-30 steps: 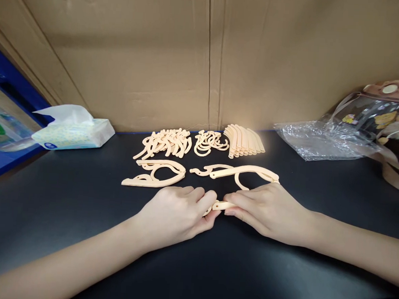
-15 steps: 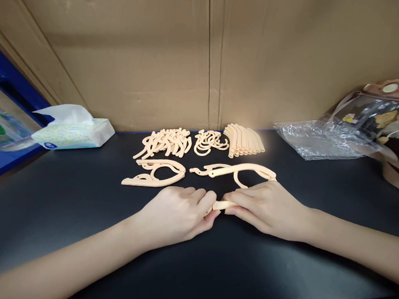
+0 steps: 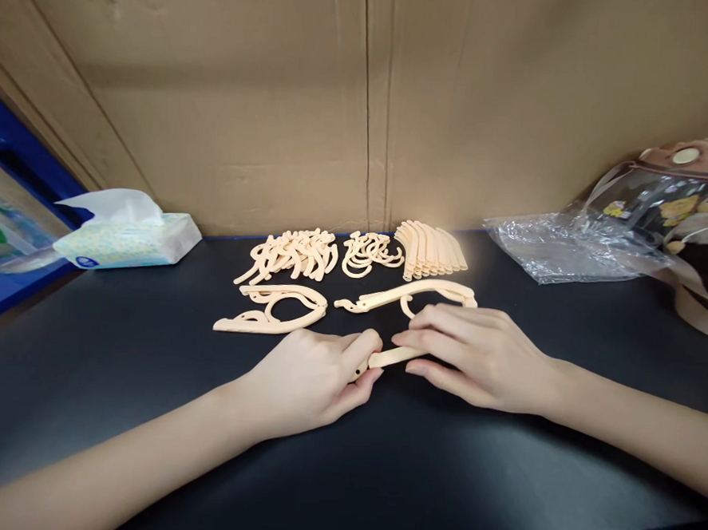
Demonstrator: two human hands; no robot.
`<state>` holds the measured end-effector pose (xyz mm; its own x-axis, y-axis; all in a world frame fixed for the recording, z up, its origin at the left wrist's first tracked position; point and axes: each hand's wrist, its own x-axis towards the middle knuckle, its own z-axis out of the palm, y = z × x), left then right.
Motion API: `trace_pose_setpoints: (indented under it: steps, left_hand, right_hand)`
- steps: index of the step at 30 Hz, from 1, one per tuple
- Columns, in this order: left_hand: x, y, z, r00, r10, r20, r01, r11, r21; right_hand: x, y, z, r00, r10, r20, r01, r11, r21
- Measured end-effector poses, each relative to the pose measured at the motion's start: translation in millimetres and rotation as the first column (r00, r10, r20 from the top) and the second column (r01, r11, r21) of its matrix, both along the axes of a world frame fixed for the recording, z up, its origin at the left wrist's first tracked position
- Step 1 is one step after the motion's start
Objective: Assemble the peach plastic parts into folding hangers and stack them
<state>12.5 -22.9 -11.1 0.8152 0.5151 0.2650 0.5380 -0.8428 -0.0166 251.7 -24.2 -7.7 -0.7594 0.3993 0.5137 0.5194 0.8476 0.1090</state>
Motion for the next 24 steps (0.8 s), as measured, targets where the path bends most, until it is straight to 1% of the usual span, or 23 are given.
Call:
trace_pose_setpoints:
  steps: [3, 5, 9, 14, 19, 22, 24]
  left_hand:
    - [-0.4, 0.2, -0.6, 1.0, 0.015, -0.009, -0.015, 1.0, 0.006]
    - [-0.8, 0.2, -1.0, 1.0, 0.014, -0.009, -0.014, 1.0, 0.016]
    - [-1.6, 0.2, -1.4, 1.0, -0.013, -0.004, 0.013, 0.998, 0.055]
    - [-3.3, 0.2, -0.4, 0.997, -0.074, -0.014, 0.075, 0.996, 0.054]
    - [-3.1, -0.6, 0.3, 0.992, -0.124, 0.021, 0.123, 0.991, 0.047]
    - [-1.9, -1.5, 0.1, 0.99, -0.141, 0.031, 0.139, 0.989, 0.058]
    - [-1.1, -2.3, 0.7, 0.987, -0.159, 0.04, 0.154, 0.984, 0.094]
  right_hand:
    - [4.5, 5.7, 2.0, 0.997, -0.033, -0.066, 0.036, 0.998, 0.053]
    - [7.5, 9.9, 2.6, 0.993, -0.082, -0.09, 0.087, 0.994, 0.059]
    - [11.5, 17.2, 0.9, 0.984, -0.152, -0.093, 0.152, 0.988, -0.001]
    - [12.0, 23.3, -2.4, 0.982, -0.168, -0.085, 0.162, 0.984, -0.08]
    - [11.3, 25.2, -3.2, 0.983, -0.176, -0.055, 0.166, 0.975, -0.144]
    - [12.1, 25.2, -4.2, 0.982, -0.178, -0.067, 0.166, 0.973, -0.159]
    - [12.9, 25.6, -5.3, 0.979, -0.19, -0.077, 0.176, 0.971, -0.16]
